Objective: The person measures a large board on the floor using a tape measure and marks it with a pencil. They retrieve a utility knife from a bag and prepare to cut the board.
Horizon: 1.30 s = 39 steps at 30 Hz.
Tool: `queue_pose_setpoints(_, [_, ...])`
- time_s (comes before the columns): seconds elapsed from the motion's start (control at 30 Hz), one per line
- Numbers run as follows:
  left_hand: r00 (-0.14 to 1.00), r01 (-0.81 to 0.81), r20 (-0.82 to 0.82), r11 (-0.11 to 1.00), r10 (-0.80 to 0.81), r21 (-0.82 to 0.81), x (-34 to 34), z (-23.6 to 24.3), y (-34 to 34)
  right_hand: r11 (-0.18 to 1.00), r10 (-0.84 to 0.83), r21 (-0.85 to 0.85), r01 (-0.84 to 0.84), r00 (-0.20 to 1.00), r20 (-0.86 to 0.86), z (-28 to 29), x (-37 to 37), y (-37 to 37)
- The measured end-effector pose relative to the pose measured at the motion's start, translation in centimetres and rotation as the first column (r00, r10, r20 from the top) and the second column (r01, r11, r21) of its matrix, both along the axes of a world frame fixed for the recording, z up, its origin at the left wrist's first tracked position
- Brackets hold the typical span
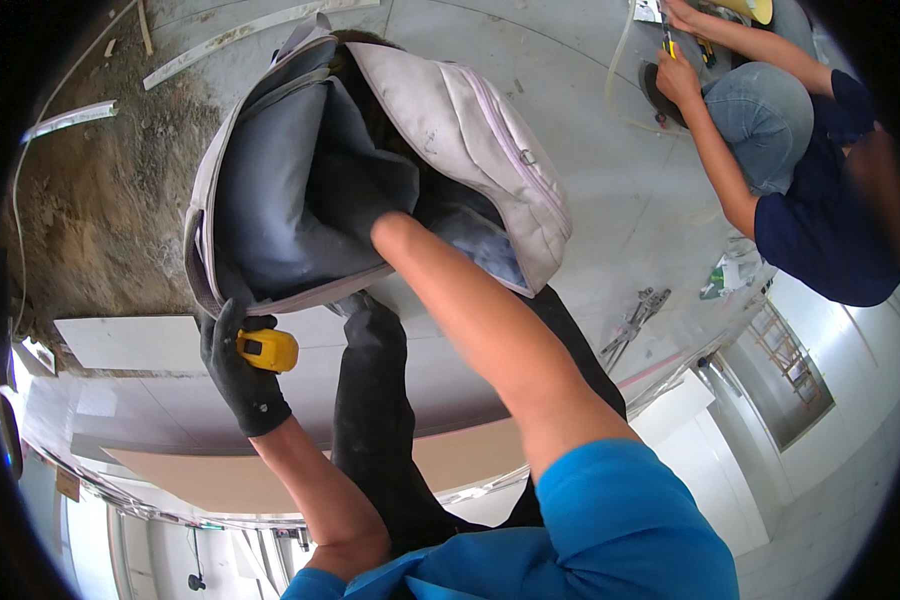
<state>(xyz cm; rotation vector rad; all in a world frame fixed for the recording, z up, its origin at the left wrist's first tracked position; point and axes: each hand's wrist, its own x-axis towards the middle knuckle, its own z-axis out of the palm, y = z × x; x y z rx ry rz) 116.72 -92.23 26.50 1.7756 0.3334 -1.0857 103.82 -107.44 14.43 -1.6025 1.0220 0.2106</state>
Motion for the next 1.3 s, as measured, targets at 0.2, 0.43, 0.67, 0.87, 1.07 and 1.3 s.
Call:
queue_pose_setpoints(0.2, [0.994, -0.104, 0.031, 0.995, 0.104, -0.004, 0.1, -1.0, 1.0, 0.985, -0.058, 0.154, 0.077, 0.99, -0.128, -2.8, 2.7, -0.5])
queue_pose_setpoints(0.43, [0.983, -0.183, 0.007, 0.982, 0.184, -0.036, 2.0, -3.5, 4.1, 0.998, 0.027, 0.066, -0.018, 0.991, -0.133, -9.4, 0.5, 4.1])
queue_pose_setpoints(0.67, [0.981, -0.192, -0.001, 0.981, 0.192, -0.037, 2.6, -3.7, 5.0, 0.988, -0.155, 0.023, 0.155, 0.988, -0.002, -10.1, 1.4, 5.8])
queue_pose_setpoints(0.87, [0.986, -0.164, 0.009, 0.985, 0.165, -0.057, 2.9, -4.5, 5.7, 0.959, -0.27, -0.065, 0.277, 0.958, 0.097, -11.3, 1.5, 6.1])
queue_pose_setpoints(1.07, [0.988, -0.155, 0.018, 0.986, 0.156, -0.064, 2.2, -3.9, 4.2, 0.945, -0.244, -0.199, 0.26, 0.964, 0.103, -12.6, 1.0, 6.9])
queue_pose_setpoints(1.3, [0.989, -0.13, 0.066, 0.991, 0.131, -0.019, 1.7, -3.6, 3.6, 0.931, -0.109, 0.352, 0.091, 0.994, 0.03, 4.6, -6.2, -3.5])
